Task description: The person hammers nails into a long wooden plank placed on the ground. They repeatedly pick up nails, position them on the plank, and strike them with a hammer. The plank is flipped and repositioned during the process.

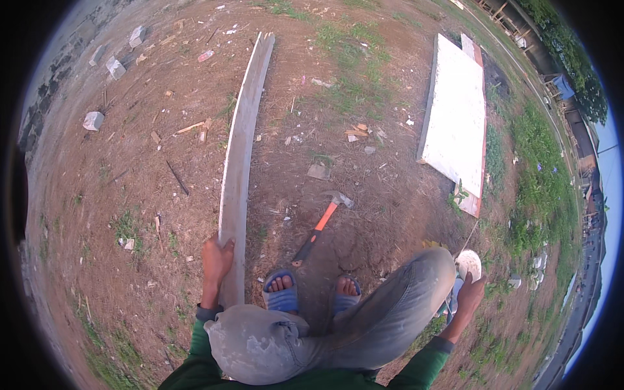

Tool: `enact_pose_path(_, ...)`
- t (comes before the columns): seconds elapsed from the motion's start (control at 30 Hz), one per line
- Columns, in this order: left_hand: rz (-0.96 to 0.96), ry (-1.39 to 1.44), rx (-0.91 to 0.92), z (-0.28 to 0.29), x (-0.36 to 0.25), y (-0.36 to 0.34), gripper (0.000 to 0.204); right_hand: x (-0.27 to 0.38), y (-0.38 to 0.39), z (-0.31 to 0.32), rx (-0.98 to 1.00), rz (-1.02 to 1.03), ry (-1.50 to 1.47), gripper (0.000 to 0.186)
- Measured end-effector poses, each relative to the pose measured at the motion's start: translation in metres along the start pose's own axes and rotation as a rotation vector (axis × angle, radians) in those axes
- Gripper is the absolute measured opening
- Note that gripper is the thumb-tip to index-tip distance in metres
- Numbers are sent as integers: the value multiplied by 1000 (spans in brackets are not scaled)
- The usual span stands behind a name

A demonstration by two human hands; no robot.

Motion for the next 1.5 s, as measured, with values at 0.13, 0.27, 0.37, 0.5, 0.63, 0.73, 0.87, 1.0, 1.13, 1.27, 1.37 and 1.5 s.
enact_pose_path(0.13,81,-66,55,9,7,0,35,72,-6,50,-115,101,-371,53)
enact_pose_path(0.27,52,227,137,34,-7,4,34,219,29,122,-115,390,-975,45)
enact_pose_path(0.37,131,366,226,57,-22,22,33,319,103,121,208,679,-1174,40)
enact_pose_path(0.5,104,349,233,87,-39,43,34,416,205,58,757,775,-1394,41)
enact_pose_path(0.63,220,531,289,102,-36,43,37,462,279,-3,1233,383,-1689,43)
enact_pose_path(0.73,194,591,303,109,-36,38,39,472,304,-11,1409,294,-1844,45)
enact_pose_path(0.87,120,400,270,119,-45,21,37,440,319,0,1433,282,-1584,47)
enact_pose_path(1.0,10,256,210,103,-54,-20,40,418,335,3,1492,325,-1367,53)
enact_pose_path(1.13,5,43,244,61,-52,-71,46,431,349,-15,1432,503,-1335,45)
enact_pose_path(1.27,-114,54,218,4,-52,-108,44,448,344,-55,1321,553,-1311,35)
enact_pose_path(1.37,-137,-100,203,-23,-46,-121,46,451,338,-85,1251,677,-1070,32)
enact_pose_path(1.5,-102,-120,181,-26,-38,-125,48,458,344,-94,1306,626,-1089,30)
Point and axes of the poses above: each hand's wrist, its own y-axis away from the middle knuckle, its own z-axis out of the back of the hand, x = y × z, the point moved 4 cm from there along -y, towards the middle knuckle, and after that the axes turned 4 degrees about z, right-handed, at the moved point
